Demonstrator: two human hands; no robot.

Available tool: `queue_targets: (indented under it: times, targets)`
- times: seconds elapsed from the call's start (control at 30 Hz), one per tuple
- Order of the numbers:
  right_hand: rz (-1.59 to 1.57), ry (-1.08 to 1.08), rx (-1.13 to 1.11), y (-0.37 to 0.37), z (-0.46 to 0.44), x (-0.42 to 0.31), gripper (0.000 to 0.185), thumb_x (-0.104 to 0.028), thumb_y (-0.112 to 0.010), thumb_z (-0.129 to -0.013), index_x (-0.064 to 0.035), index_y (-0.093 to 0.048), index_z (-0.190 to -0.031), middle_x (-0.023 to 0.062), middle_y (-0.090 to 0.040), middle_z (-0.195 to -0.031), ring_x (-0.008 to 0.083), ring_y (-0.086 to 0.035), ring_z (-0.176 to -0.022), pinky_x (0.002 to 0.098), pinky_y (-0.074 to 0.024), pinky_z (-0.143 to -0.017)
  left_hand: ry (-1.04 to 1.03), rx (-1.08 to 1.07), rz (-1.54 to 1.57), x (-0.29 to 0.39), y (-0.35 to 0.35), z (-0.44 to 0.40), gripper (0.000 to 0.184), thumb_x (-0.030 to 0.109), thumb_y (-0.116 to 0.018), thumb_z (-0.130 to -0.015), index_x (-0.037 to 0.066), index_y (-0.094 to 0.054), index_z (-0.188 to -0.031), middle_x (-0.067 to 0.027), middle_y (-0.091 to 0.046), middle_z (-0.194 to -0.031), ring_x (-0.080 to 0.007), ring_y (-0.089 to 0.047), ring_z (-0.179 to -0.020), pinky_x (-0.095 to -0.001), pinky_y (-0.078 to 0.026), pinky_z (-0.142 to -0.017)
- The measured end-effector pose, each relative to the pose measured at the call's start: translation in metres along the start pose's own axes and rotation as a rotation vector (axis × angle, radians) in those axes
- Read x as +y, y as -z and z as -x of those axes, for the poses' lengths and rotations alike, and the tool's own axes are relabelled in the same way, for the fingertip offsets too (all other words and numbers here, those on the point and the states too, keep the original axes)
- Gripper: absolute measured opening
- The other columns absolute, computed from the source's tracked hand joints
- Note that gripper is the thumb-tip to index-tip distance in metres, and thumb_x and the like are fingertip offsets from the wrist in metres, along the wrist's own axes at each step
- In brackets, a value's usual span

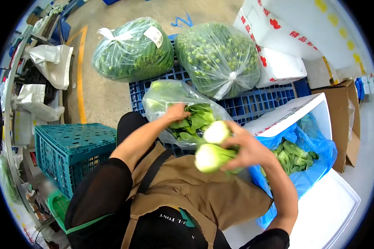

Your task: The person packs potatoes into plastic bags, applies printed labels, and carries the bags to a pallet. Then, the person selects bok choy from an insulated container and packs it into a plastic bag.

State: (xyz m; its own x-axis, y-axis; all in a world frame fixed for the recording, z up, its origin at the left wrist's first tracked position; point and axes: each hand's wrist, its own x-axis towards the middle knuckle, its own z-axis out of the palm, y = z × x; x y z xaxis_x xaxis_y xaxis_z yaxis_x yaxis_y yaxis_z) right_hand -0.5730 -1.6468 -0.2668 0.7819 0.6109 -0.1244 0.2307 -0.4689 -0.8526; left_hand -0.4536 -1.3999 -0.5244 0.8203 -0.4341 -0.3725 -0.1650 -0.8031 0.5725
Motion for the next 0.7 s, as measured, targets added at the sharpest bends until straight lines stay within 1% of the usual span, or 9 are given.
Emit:
queue_targets:
  times: [0.1,0.17,0.23,0.3,0.37,0.43,0.5,0.57,0.7]
  targets:
    - [0.018,-0.07,-0.254,-0.034,-0.065,0.034,0.056,-0.041,-0.08,-0.053,-0.0021,-0.064,-0.09,0.0176,-0.049,-0.101,0.0327,-0.05,-0.096,0.0373,-0.0412,-0.081,0.219,0.091,-0.108,-0.002,-0.03,-0.013,0.036,0.029,-0.067,-0.07,0.008,-0.063,-0.099,-0.0173,-0.065,-0.082,-0.0308,-0.064,-0.078,-0.0391,-0.05,-0.074]
    - [0.009,-0.179,-0.302,-0.045,-0.09,0.05,0.054,-0.037,-0.082,-0.054,-0.0015,-0.064,-0.09,0.018,-0.048,-0.104,0.0332,-0.049,-0.1,0.0376,-0.0395,-0.085,0.268,0.047,-0.13,-0.013,-0.047,-0.032,0.034,0.026,-0.067,-0.067,0.006,-0.063,-0.095,-0.018,-0.064,-0.09,-0.0322,-0.062,-0.086,-0.0403,-0.05,-0.075]
    - [-0.074,-0.192,-0.209,-0.057,-0.104,0.076,0.053,-0.038,-0.081,-0.054,-0.0027,-0.064,-0.089,0.016,-0.049,-0.103,0.0319,-0.049,-0.098,0.0374,-0.0395,-0.084,0.146,0.125,0.117,-0.007,-0.016,-0.018,0.026,0.021,-0.064,-0.07,0.006,-0.064,-0.091,-0.0184,-0.064,-0.085,-0.0307,-0.063,-0.081,-0.0402,-0.051,-0.07]
    - [-0.006,-0.261,-0.159,-0.061,-0.117,0.1,0.055,-0.04,-0.081,-0.052,-0.0032,-0.064,-0.09,0.0155,-0.049,-0.102,0.0313,-0.049,-0.098,0.0379,-0.0389,-0.085,0.123,-0.378,-0.01,-0.011,0.032,-0.035,0.021,0.018,-0.059,-0.075,0.005,-0.064,-0.091,-0.0179,-0.064,-0.08,-0.0317,-0.063,-0.078,-0.0414,-0.05,-0.066]
    - [0.084,-0.367,-0.147,-0.057,-0.139,0.1,0.059,-0.044,-0.08,-0.053,-0.0057,-0.065,-0.096,0.0204,-0.05,-0.102,0.0351,-0.048,-0.102,0.037,-0.0393,-0.088,0.234,0.041,0.147,-0.002,0.079,-0.02,0.02,0.017,-0.055,-0.079,0.004,-0.063,-0.092,-0.0177,-0.064,-0.078,-0.029,-0.063,-0.074,-0.0393,-0.05,-0.066]
    - [0.2,-0.415,0.042,-0.077,-0.157,0.116,0.061,-0.044,-0.078,-0.054,-0.0067,-0.065,-0.1,0.0232,-0.048,-0.107,0.0371,-0.047,-0.104,0.0392,-0.0391,-0.089,-0.066,0.48,-0.029,0.003,0.112,-0.011,0.021,0.019,-0.056,-0.08,0.003,-0.062,-0.093,-0.0179,-0.063,-0.075,-0.0274,-0.062,-0.072,-0.0374,-0.048,-0.067]
    - [0.351,-0.421,0.17,-0.112,-0.18,0.134,0.06,-0.044,-0.077,-0.056,-0.0085,-0.064,-0.102,0.0273,-0.04,-0.119,0.0407,-0.04,-0.112,0.0443,-0.0341,-0.095,-0.099,0.491,0.184,0.008,0.122,-0.009,0.022,0.019,-0.057,-0.08,0.003,-0.062,-0.094,-0.0183,-0.061,-0.074,-0.0288,-0.061,-0.071,-0.0373,-0.047,-0.067]
    - [0.771,-0.337,0.215,-0.159,-0.188,0.15,0.054,-0.045,-0.068,-0.069,-0.0194,-0.057,-0.116,0.0307,-0.015,-0.139,0.0434,-0.016,-0.13,0.0599,-0.016,-0.101,-0.104,0.501,0.311,0.015,0.128,-0.01,0.022,0.019,-0.057,-0.08,0.003,-0.061,-0.094,-0.0186,-0.06,-0.073,-0.0309,-0.06,-0.07,-0.0376,-0.046,-0.066]
    - [0.798,-0.401,0.087,-0.189,-0.189,0.18,0.059,-0.046,-0.056,-0.08,-0.0233,-0.041,-0.132,0.0261,-0.007,-0.145,0.0409,-0.008,-0.134,0.0632,-0.0084,-0.102,-0.121,0.604,0.238,0.017,0.12,-0.003,0.029,0.025,-0.057,-0.079,0.0,-0.061,-0.092,-0.0197,-0.06,-0.076,-0.0325,-0.058,-0.072,-0.0384,-0.044,-0.066]
